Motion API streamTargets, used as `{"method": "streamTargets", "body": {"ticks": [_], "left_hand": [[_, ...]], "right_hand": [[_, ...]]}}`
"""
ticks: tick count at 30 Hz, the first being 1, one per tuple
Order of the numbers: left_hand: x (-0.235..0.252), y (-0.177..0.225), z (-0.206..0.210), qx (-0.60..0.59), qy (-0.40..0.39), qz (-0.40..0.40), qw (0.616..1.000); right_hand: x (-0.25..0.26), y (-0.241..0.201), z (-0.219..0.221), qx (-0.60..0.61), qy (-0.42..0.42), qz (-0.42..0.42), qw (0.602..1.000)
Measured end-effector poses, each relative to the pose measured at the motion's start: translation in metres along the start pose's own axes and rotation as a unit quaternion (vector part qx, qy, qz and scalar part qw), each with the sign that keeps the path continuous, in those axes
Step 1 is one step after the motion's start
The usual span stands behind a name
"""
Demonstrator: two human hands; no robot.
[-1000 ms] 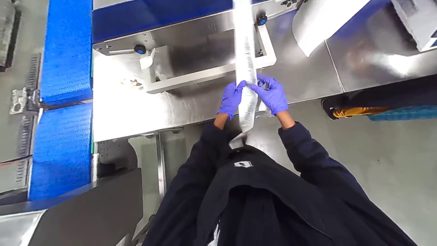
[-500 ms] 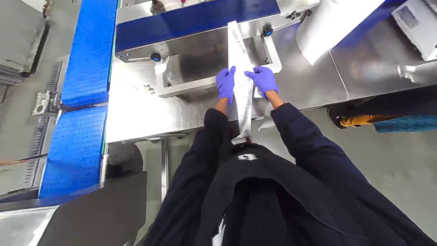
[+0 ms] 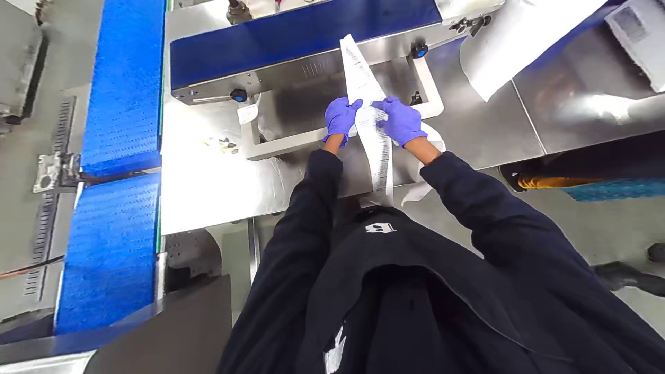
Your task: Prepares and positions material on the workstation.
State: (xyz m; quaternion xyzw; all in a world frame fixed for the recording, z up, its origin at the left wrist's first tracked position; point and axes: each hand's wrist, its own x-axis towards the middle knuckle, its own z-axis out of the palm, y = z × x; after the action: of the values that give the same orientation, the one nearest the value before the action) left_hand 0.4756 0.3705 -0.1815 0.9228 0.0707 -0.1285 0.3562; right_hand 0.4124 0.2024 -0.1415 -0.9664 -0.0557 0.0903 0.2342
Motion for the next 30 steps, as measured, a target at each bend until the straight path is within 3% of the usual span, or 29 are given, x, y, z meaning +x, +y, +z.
{"method": "streamTargets", "body": {"ticks": [3, 6, 7, 9, 11, 13, 16, 20, 23, 27, 30], "left_hand": [[0.011, -0.013, 0.005, -0.069, -0.016, -0.003, 0.997], [-0.002, -0.007, 0.010, -0.070, 0.052, 0.012, 0.996], [-0.012, -0.003, 0.014, -0.066, 0.102, 0.057, 0.991], [-0.027, 0.001, 0.029, -0.054, 0.214, 0.233, 0.947], [-0.035, 0.004, 0.041, -0.020, 0.212, 0.362, 0.908], [-0.036, 0.007, 0.045, 0.060, 0.113, 0.367, 0.921], [-0.029, 0.001, 0.044, 0.169, -0.033, 0.295, 0.940], [-0.021, -0.004, 0.048, 0.247, -0.053, 0.295, 0.921], [-0.014, 0.005, 0.042, 0.262, -0.115, 0.240, 0.928], [-0.003, 0.016, 0.019, 0.188, -0.250, 0.154, 0.937], [0.016, 0.010, 0.006, 0.050, -0.383, 0.118, 0.915]], "right_hand": [[0.024, 0.042, -0.006, -0.025, -0.035, 0.033, 0.999], [0.030, 0.064, -0.013, -0.029, -0.085, 0.038, 0.995], [0.030, 0.066, -0.012, -0.028, -0.087, 0.033, 0.995], [0.032, 0.062, -0.010, -0.023, -0.086, 0.023, 0.996], [0.032, 0.057, -0.003, -0.015, -0.073, -0.003, 0.997], [0.034, 0.053, 0.003, -0.010, -0.059, -0.032, 0.998], [0.039, 0.050, 0.005, -0.019, -0.077, 0.001, 0.997], [0.044, 0.057, -0.006, -0.072, -0.124, 0.028, 0.989], [0.046, 0.055, -0.010, -0.115, -0.150, 0.026, 0.982], [0.050, 0.050, -0.015, -0.143, -0.174, 0.023, 0.974], [0.054, 0.050, -0.017, -0.163, -0.193, 0.016, 0.968]]}}
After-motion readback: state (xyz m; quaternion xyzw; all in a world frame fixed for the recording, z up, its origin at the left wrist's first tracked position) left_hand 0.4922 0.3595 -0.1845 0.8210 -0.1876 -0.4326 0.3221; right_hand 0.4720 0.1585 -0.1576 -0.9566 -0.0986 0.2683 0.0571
